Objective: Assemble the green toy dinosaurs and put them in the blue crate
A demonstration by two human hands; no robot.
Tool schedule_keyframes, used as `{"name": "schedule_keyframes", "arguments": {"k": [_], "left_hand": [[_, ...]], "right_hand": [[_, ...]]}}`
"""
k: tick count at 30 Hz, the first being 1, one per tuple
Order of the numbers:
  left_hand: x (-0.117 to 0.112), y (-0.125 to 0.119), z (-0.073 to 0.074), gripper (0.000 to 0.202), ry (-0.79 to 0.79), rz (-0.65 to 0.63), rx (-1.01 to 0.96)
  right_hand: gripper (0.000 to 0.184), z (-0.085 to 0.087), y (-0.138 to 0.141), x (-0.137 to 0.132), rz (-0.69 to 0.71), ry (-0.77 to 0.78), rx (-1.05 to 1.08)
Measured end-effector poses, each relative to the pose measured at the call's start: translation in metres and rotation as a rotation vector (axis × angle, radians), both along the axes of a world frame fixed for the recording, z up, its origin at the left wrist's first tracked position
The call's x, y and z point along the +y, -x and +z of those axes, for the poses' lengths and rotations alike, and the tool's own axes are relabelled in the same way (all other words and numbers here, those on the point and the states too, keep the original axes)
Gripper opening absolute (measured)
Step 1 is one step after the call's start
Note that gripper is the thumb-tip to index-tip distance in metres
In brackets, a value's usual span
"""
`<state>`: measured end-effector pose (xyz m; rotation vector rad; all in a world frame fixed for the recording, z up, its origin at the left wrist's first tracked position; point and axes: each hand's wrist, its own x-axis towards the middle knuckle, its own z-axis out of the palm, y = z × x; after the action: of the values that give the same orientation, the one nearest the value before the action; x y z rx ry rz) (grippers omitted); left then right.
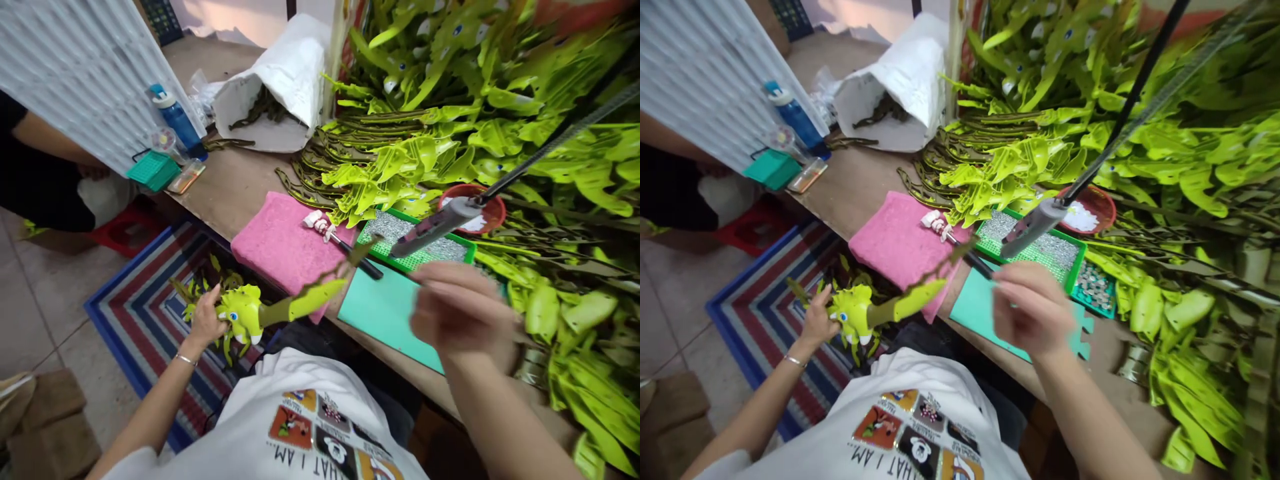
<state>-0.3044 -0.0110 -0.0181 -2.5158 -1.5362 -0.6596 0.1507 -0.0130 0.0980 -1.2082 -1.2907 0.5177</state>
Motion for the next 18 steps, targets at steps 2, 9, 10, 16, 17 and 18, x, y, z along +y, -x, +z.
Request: {"name": "schedule_keyframes", "arguments": {"k": [2, 9, 10, 16, 17, 18], "left_hand": [[-0.020, -0.005, -0.014, 0.084, 0.083, 0.159, -0.074], [-0.032, -0.058, -0.025, 0.081, 0.265, 0.274, -0.189], [-0.031, -0.062, -0.024, 0.081, 0.288, 0.277, -0.181], [-0.030, -0.074, -0.019, 0.072, 0.367, 0.291, -0.033], [-0.030, -0.076, -0.018, 0.071, 0.381, 0.284, -0.020], [-0.029, -0.077, -0.016, 0.070, 0.402, 0.275, -0.015]], "right_hand": [[0.009, -0.015, 0.026, 0.016, 0.049, 0.009, -0.292], [0.032, -0.053, 0.067, 0.077, 0.003, 0.473, -1.242], [0.033, -0.055, 0.069, 0.079, -0.011, 0.491, -1.281], [0.042, -0.067, 0.075, 0.085, -0.125, 0.477, -1.229], [0.042, -0.067, 0.076, 0.087, -0.137, 0.481, -1.174], [0.043, -0.064, 0.076, 0.089, -0.143, 0.485, -1.109]]}}
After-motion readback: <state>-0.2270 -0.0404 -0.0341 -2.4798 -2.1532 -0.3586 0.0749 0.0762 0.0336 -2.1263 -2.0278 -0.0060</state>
